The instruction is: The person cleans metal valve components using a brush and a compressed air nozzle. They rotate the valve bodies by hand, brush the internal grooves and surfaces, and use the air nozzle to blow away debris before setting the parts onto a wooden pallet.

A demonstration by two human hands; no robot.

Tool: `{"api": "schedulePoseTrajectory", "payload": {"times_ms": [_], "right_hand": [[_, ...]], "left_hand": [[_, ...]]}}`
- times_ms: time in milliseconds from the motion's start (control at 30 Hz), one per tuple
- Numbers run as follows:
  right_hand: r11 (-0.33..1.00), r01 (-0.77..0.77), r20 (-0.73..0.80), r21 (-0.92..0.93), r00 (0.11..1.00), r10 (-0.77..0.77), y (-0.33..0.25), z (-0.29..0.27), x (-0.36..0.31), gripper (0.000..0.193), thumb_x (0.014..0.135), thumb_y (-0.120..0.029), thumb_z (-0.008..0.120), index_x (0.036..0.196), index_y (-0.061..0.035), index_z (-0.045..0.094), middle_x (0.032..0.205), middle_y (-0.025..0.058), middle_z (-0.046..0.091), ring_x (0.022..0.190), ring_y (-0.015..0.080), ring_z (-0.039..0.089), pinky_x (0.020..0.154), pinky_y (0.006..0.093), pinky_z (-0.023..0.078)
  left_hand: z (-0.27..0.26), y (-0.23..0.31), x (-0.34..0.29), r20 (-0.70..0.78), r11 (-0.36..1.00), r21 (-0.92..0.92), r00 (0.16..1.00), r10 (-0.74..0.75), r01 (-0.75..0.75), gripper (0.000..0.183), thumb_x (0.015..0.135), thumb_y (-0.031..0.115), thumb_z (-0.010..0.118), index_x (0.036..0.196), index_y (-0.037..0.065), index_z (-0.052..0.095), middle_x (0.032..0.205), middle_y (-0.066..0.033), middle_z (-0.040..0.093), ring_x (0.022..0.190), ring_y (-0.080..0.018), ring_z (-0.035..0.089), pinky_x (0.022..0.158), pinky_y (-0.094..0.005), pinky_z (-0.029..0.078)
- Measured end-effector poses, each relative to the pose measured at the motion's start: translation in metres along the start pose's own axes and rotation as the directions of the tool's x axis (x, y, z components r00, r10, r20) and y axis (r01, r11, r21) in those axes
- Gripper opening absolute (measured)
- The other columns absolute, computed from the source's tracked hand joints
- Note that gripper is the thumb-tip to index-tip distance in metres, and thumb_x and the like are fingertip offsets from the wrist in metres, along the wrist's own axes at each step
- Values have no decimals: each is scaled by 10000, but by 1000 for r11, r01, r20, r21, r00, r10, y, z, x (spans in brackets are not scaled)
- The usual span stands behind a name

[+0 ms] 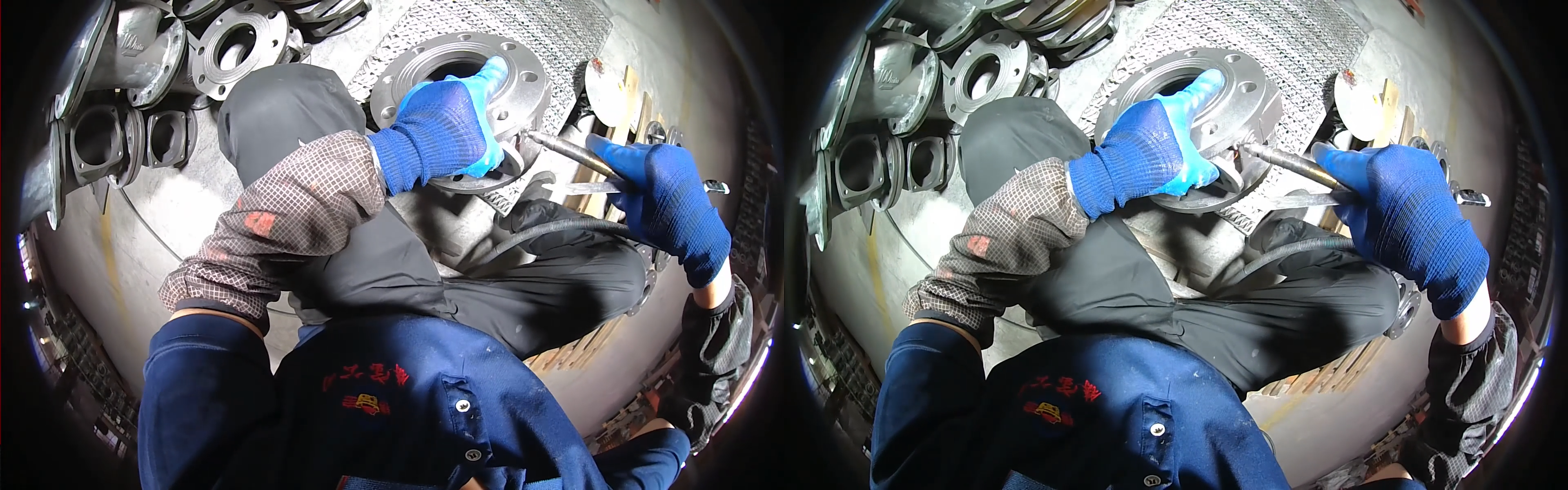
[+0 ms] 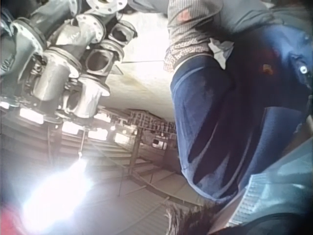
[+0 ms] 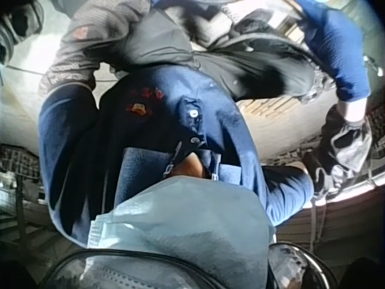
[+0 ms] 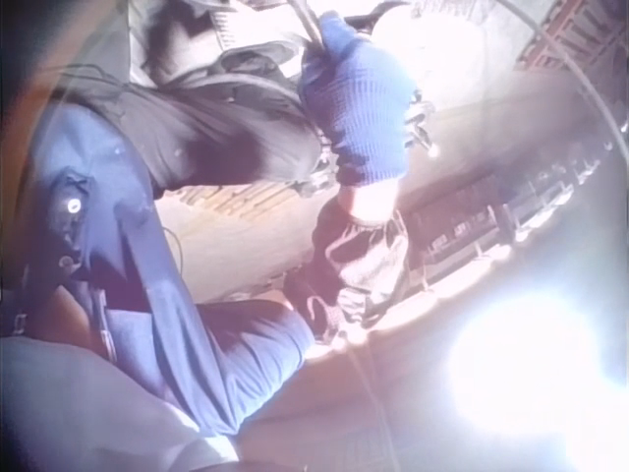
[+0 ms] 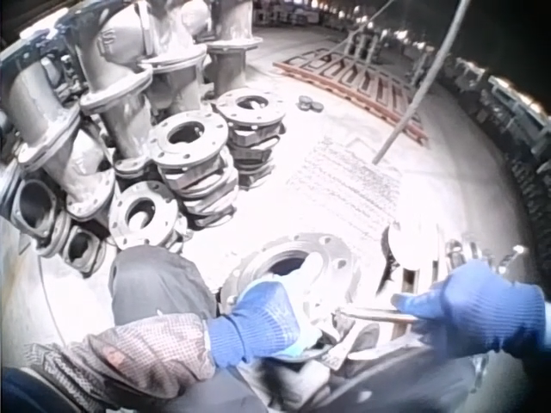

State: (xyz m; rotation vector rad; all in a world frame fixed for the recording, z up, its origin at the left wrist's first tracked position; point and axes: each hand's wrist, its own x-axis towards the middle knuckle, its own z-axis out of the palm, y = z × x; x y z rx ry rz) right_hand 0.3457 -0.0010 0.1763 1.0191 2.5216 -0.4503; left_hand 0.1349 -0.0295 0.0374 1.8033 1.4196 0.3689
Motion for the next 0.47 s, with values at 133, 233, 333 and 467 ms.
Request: {"api": "schedulePoseTrajectory", "payload": {"times_ms": [133,233,333,467], "right_hand": [[1000,11,7,10,1000,-11,-1,2,-2,363,707,-12,639,1061,-93,627,663,124,620,521,222,591,529,319,492],[1000,7,-9,24,1000,-7,0,3,-1,366,707,-16,636,1065,-92,624,660,124,620,529,221,595,539,316,497],[999,36,18,34,999,-36,1,4,-1,355,704,-13,625,1051,-90,629,694,124,634,577,236,622,566,313,511],[998,-62,14,15,998,62,-3,1,0,375,695,-71,677,1066,-99,627,736,125,648,611,243,639,591,315,524]], "left_hand": [[5,-2,1,-23,999,32,1000,20,-19,981,590,320,779,1362,14,257,998,-241,598,842,-312,623,760,-331,507],[7,-3,1,-44,999,24,999,29,-28,983,592,329,780,1367,32,254,1008,-242,595,854,-318,620,770,-335,505],[6,0,2,-19,999,51,1000,0,1,981,596,331,780,1370,40,253,1037,-247,586,883,-321,615,794,-339,497],[2,2,0,6,999,47,1000,-15,15,977,610,329,772,1380,56,236,1124,-211,563,940,-326,599,834,-347,481]]}}
